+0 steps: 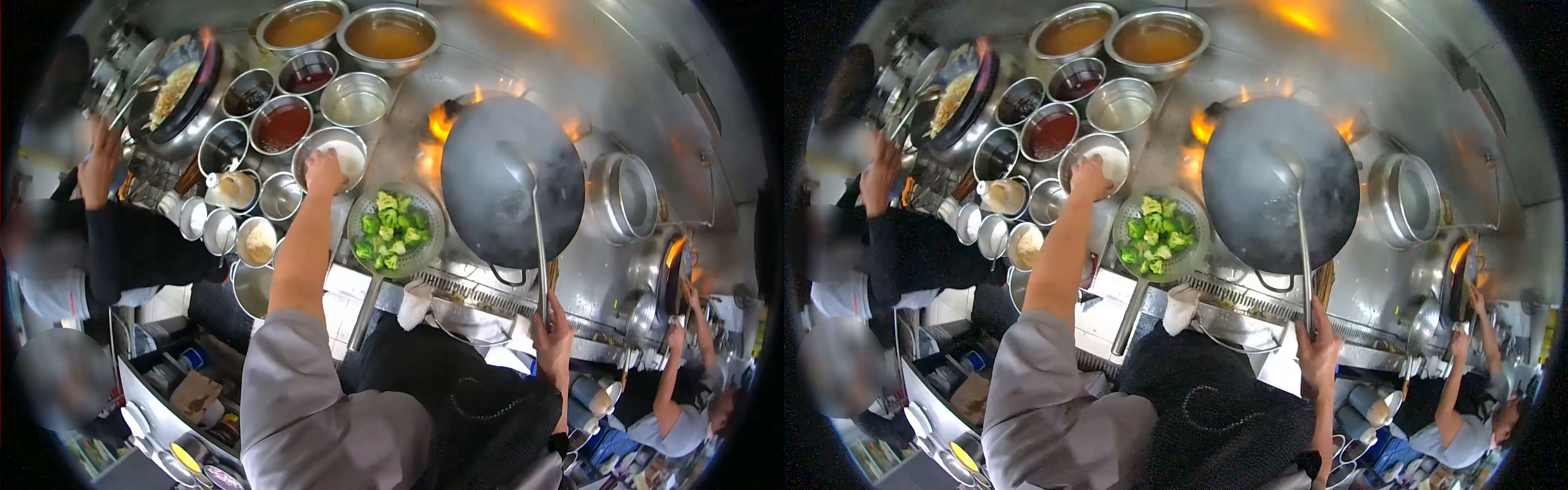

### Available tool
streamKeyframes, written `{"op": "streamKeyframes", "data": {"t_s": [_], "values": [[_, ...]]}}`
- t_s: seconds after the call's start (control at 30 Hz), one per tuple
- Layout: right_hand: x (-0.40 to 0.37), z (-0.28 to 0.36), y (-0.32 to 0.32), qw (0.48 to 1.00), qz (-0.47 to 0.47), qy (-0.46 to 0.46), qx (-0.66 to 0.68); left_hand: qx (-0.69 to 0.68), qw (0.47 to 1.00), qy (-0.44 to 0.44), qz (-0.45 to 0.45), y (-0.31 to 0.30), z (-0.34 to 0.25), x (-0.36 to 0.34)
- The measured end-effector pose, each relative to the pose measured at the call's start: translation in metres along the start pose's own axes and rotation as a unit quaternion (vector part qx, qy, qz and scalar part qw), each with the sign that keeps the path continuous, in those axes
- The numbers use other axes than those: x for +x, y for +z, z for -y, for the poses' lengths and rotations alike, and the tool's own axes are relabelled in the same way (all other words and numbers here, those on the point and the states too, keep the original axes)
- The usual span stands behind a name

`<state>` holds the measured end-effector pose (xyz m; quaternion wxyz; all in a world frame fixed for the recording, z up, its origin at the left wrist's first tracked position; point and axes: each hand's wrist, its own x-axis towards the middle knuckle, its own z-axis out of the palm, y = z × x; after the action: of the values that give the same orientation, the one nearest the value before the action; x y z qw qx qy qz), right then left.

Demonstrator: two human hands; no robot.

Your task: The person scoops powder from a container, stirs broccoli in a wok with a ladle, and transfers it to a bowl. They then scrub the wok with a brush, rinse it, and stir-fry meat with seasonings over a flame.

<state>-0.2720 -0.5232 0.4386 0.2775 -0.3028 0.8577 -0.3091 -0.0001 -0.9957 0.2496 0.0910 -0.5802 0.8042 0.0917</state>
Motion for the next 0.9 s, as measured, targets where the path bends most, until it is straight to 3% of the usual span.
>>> {"op": "streamKeyframes", "data": {"t_s": [0.2,0.33,0.4,0.63,0.7,0.83,0.9], "values": [[-0.005,0.035,0.019,0.973,0.039,0.036,0.223,-0.033,0.999,-0.031,0.01,-0.01,-0.008,-0.002],[-0.009,0.057,0.01,0.921,0.145,0.089,0.35,-0.01,0.996,0.047,-0.072,0.03,0.01,0.021],[-0.009,0.058,0.007,0.903,0.184,0.094,0.377,-0.016,0.998,0.023,-0.048,0.008,-0.001,0.009],[-0.01,0.056,0.003,0.88,0.247,0.12,0.386,0.016,0.997,-0.002,-0.075,0.016,-0.004,0.012],[-0.007,0.056,0.005,0.877,0.252,0.115,0.393,0.018,0.996,0.027,-0.088,0.039,0.011,0.032],[0.005,0.057,0.014,0.86,0.275,0.104,0.417,0.02,0.986,0.093,-0.136,0.021,0.02,0.031],[0.011,0.058,0.017,0.849,0.292,0.098,0.43,-0.179,0.972,0.072,-0.137,0.008,0.013,0.023]]}}
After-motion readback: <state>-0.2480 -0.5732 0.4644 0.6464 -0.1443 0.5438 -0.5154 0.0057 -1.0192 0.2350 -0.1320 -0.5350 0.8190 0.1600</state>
